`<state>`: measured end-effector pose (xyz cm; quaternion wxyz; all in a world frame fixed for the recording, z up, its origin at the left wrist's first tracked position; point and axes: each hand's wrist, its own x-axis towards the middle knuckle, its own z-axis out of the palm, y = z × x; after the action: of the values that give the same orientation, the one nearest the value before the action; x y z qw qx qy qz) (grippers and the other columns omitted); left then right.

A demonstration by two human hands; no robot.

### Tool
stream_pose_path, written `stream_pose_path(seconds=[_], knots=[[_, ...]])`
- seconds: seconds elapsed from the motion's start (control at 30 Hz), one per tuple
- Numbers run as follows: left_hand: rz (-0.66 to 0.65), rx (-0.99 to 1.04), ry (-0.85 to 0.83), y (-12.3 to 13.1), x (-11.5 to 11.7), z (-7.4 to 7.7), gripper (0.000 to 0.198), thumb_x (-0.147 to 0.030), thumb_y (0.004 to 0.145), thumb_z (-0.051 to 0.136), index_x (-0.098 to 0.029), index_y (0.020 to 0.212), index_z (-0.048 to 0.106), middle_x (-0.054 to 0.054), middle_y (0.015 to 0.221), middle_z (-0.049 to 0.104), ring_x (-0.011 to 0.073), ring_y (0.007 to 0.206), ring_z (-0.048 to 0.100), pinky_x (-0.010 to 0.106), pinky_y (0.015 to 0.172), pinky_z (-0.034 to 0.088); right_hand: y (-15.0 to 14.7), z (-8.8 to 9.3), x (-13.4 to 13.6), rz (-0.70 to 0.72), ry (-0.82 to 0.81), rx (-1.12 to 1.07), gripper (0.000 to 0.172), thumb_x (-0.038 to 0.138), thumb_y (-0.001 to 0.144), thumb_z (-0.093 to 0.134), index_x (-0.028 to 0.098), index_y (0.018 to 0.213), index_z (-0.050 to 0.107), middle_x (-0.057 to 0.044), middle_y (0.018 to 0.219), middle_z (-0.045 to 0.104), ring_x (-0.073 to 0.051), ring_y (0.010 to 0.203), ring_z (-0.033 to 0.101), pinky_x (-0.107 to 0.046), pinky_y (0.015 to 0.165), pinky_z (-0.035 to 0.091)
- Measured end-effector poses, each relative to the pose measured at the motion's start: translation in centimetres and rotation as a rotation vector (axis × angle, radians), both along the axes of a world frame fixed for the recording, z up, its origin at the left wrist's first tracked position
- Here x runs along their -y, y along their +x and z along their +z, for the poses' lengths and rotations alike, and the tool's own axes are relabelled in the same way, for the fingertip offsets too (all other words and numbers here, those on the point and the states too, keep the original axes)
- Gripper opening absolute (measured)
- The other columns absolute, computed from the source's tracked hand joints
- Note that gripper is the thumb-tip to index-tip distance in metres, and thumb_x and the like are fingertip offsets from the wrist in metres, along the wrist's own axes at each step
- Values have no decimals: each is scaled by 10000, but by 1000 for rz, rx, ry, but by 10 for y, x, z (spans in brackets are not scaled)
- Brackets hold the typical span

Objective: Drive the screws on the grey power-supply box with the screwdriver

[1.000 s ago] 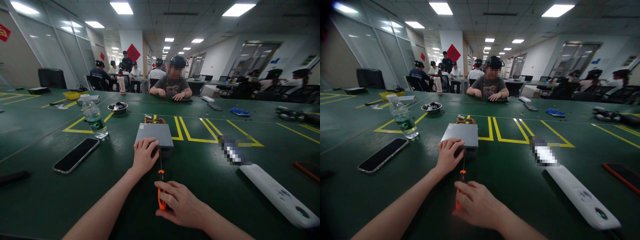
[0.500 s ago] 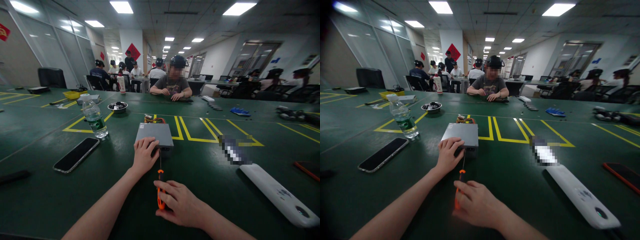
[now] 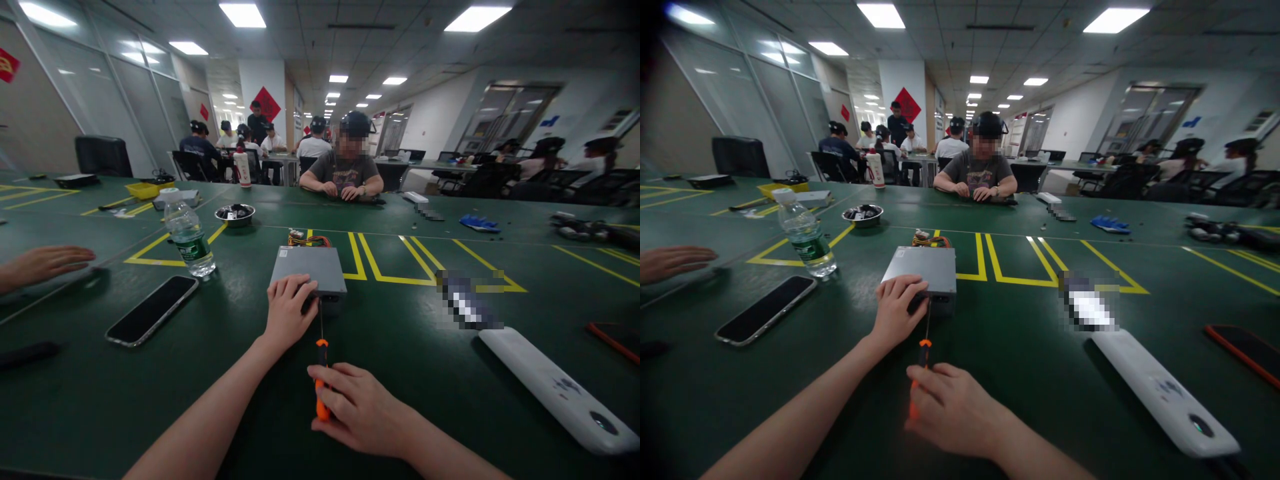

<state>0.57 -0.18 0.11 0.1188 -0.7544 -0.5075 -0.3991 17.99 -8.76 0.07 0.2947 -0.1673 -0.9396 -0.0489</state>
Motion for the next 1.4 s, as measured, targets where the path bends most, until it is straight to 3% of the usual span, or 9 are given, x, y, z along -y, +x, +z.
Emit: stream_pose_path(seconds=[0.17, 0.33, 0.43, 0.57, 0.8, 1.07, 1.17, 1.27, 1.4], knots=[[-1, -1, -5, 0, 0, 0, 228, -259, 803, 570, -261, 1031, 582, 37, 1127, 598, 229, 1070, 493, 402, 900, 307, -1, 7, 0, -4, 12, 108, 239, 253, 927, 436, 159, 1125, 531, -124, 1124, 615, -171, 864, 625, -303, 756, 500], [3, -1, -4, 0, -1, 0, 243, -262, 789, 586, -265, 1033, 581, 33, 1122, 599, 231, 1062, 493, 404, 896, 309, -3, -3, -2, 3, 97, 47, 144, 187, 914, 449, 151, 868, 580, -93, 1062, 652, -133, 712, 615, -265, 669, 494], [2, -1, -4, 0, -1, -1, 238, -262, 794, 581, -267, 1032, 581, 33, 1125, 599, 231, 1062, 491, 407, 898, 305, -2, -3, -2, -9, 65, 2, 190, 232, 938, 414, 157, 850, 565, -92, 1021, 662, -139, 782, 627, -261, 699, 491], [3, 1, -5, 0, -1, -1, 233, -262, 798, 578, -266, 1031, 580, 35, 1127, 597, 235, 1066, 490, 409, 897, 303, 0, 4, 0, -31, -21, 61, 276, 331, 946, 389, 132, 1067, 539, -117, 1090, 631, -172, 939, 608, -284, 777, 483], [3, 10, -9, 0, 0, -1, 234, -262, 800, 574, -264, 1033, 585, 42, 1126, 596, 237, 1068, 488, 407, 896, 303, -1, -1, -1, -8, 48, 79, 178, 265, 927, 451, 139, 1003, 551, -116, 1109, 624, -148, 753, 624, -288, 700, 490], [8, 2, -6, 1, 1, 1, 227, -254, 797, 575, -262, 1024, 590, 40, 1121, 600, 232, 1066, 495, 402, 891, 315, 0, 2, 1, -34, -53, 71, 260, 312, 904, 473, 124, 1080, 513, -145, 1120, 606, -192, 968, 605, -307, 797, 489], [6, 2, -10, 1, 1, 1, 230, -256, 800, 573, -261, 1029, 588, 43, 1123, 599, 233, 1065, 494, 405, 892, 312, -1, 4, 2, -28, -9, 110, 257, 274, 921, 434, 150, 1133, 509, -139, 1127, 605, -181, 892, 624, -316, 781, 494], [7, -1, -11, 1, 0, 1, 226, -259, 803, 569, -260, 1028, 584, 41, 1122, 599, 230, 1065, 494, 403, 896, 311, -1, 1, 1, -36, 47, 45, 192, 271, 933, 426, 152, 1023, 548, -134, 1103, 622, -151, 742, 634, -305, 727, 503], [5, -3, -8, 1, 1, 0, 225, -257, 802, 570, -259, 1026, 582, 37, 1117, 600, 225, 1062, 494, 400, 901, 310, -1, -4, -1, -15, 68, -46, 158, 270, 930, 450, 141, 921, 541, -126, 1039, 649, -146, 764, 639, -287, 729, 502]])
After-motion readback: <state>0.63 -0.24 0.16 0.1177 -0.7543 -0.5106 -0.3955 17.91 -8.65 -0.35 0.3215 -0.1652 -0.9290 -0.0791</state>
